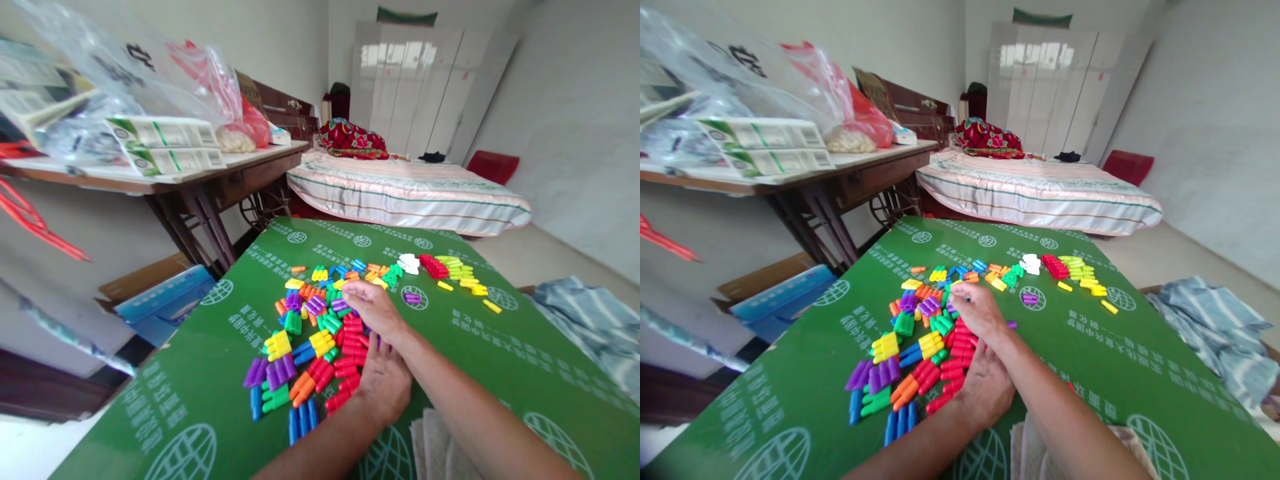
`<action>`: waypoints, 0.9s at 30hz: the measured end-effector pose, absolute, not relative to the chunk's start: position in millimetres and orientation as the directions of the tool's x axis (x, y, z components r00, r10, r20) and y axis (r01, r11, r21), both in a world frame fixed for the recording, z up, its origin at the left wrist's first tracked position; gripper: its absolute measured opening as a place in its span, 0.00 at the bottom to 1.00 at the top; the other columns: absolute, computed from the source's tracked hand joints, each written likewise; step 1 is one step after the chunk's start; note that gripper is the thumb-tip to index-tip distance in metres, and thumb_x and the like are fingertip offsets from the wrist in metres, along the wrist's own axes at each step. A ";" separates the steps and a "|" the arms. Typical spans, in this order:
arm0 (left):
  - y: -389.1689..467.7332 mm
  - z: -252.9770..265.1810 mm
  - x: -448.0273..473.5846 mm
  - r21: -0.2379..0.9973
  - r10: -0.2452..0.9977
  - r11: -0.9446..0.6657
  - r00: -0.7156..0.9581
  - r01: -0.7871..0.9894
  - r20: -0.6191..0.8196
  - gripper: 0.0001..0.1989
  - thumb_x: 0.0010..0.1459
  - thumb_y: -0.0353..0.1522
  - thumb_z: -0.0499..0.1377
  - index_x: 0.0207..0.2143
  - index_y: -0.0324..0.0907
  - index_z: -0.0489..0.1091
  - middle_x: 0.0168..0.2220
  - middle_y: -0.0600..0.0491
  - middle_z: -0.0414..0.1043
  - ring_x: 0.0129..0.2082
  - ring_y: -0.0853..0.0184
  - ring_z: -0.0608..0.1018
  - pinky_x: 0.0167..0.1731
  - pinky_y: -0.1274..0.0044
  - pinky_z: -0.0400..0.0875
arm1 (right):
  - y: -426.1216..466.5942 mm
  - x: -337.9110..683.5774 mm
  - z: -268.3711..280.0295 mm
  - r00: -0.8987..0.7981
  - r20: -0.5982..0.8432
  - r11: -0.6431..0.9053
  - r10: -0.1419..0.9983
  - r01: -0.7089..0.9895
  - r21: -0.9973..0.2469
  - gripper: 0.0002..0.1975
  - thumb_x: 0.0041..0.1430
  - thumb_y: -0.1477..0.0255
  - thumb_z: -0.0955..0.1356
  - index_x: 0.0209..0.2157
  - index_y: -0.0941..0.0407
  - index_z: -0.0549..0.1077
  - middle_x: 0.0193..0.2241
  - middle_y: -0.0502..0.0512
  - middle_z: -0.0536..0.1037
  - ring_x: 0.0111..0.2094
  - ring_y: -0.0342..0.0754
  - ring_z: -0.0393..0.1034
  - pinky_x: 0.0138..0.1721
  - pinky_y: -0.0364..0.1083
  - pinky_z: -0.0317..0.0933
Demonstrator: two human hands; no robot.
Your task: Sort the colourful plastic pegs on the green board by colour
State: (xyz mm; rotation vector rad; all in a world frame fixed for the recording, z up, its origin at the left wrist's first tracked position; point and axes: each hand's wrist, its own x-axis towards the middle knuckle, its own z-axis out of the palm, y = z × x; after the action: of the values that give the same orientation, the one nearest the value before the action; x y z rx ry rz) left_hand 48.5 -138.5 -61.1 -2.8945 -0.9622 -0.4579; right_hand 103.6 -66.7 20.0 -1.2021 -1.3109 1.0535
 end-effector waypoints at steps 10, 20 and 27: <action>-116.9 -33.9 44.4 0.116 0.852 -0.508 0.479 0.853 0.210 0.19 0.58 0.35 0.51 0.49 0.35 0.69 0.56 0.36 0.64 0.56 0.45 0.64 0.55 0.51 0.54 | -102.7 204.5 -6.8 0.371 0.132 -0.005 0.919 0.346 -0.938 0.18 0.45 0.59 0.68 0.33 0.56 0.77 0.33 0.56 0.81 0.36 0.53 0.74 0.43 0.53 0.66; -93.0 -0.4 31.0 0.129 0.969 -0.239 0.227 0.962 0.100 0.22 0.57 0.42 0.52 0.48 0.37 0.68 0.53 0.39 0.65 0.50 0.50 0.69 0.47 0.61 0.62 | -115.8 198.6 -35.0 0.333 0.101 -0.081 0.938 0.491 -0.867 0.19 0.49 0.58 0.64 0.36 0.56 0.77 0.37 0.58 0.81 0.39 0.53 0.75 0.45 0.51 0.66; -70.6 10.3 11.4 0.115 0.977 -0.206 0.197 0.972 0.078 0.21 0.57 0.41 0.51 0.45 0.37 0.70 0.50 0.40 0.67 0.51 0.50 0.67 0.46 0.60 0.63 | -148.9 217.2 -26.1 0.334 0.108 -0.146 0.936 0.650 -0.746 0.19 0.52 0.58 0.63 0.39 0.54 0.76 0.37 0.57 0.81 0.38 0.52 0.75 0.40 0.49 0.67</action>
State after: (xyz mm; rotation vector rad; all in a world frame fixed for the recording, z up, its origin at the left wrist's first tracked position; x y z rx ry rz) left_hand 11.4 -70.6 10.3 -2.4612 -2.0044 -0.2128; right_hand 217.2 -148.9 -26.1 -1.8807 -1.3954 0.5058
